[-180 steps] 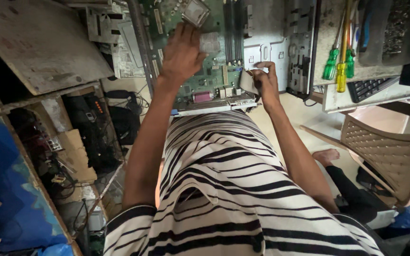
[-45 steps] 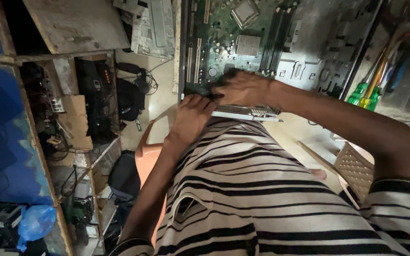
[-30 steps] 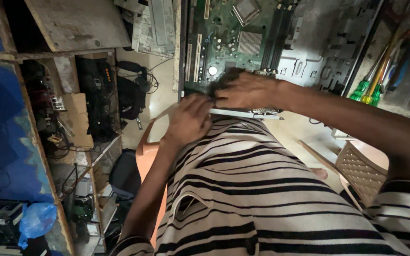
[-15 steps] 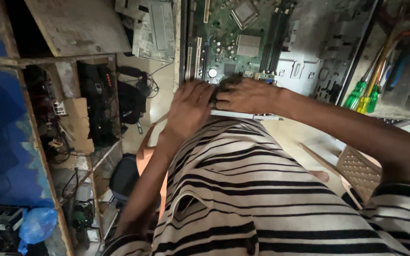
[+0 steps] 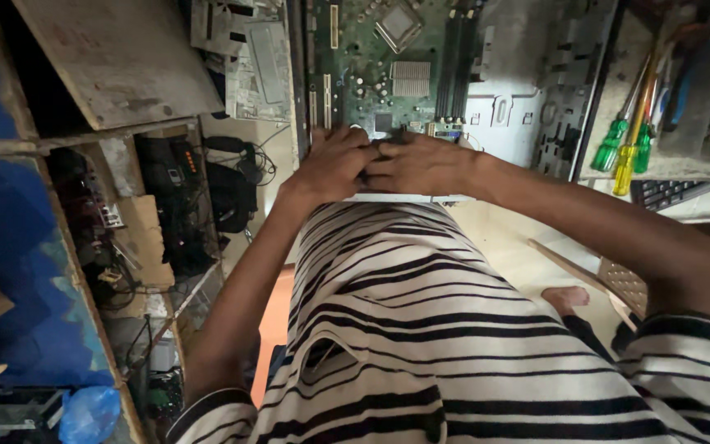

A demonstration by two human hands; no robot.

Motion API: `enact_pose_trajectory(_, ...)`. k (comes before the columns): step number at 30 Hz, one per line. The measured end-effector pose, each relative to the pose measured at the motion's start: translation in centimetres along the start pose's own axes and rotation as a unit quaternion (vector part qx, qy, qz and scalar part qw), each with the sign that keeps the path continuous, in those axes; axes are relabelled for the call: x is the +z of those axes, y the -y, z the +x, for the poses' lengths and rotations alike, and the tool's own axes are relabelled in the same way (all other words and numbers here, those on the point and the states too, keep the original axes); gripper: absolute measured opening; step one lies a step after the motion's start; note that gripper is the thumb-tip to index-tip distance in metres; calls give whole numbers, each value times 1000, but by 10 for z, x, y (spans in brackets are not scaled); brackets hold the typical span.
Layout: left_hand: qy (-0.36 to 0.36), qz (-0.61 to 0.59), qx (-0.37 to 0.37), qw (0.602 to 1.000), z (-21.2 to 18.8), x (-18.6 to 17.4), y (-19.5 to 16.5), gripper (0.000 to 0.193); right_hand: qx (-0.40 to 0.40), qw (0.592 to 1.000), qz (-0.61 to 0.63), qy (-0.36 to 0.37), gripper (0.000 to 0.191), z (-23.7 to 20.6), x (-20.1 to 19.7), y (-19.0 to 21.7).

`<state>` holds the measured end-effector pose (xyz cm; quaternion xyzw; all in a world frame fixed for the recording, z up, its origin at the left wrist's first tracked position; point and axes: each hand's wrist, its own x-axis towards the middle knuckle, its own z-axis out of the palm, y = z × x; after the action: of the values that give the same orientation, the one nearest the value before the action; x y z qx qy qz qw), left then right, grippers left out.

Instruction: The person uses a yellow screwdriver to remove screws from a motherboard inside a computer case. They then use a small flashlight to illuminate the board while inspecting and touching components with their fingers.

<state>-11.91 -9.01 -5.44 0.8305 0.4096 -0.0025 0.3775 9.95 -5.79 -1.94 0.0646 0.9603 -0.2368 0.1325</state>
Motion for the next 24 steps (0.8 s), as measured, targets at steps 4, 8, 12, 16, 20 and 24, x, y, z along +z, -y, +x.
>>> enact_pose_trajectory(4,25,14,-2,1000,3,-1,4,44,-14,998,-65,19,48,1,1,2)
enact_pose_trajectory(8,-174,-69,35,982,-7,-13,2,44,-8,996,-83,26,38,-3,-1,3)
enact_pose_trajectory(12,-319,-302,-104,892,-35,-39,5,46,9,998,-56,13,49,-4,-6,6)
enact_pose_trajectory(16,-401,-138,-123,897,-45,-47,1,23,22,997,-53,42,57,-4,-7,10)
enact_pose_trajectory(20,-302,68,-17,951,-46,-34,-15,23,15,993,-115,-24,56,-6,-3,11)
enact_pose_trajectory(24,-189,118,48,974,-33,-22,-20,19,-7,991,-110,-80,48,-12,3,6)
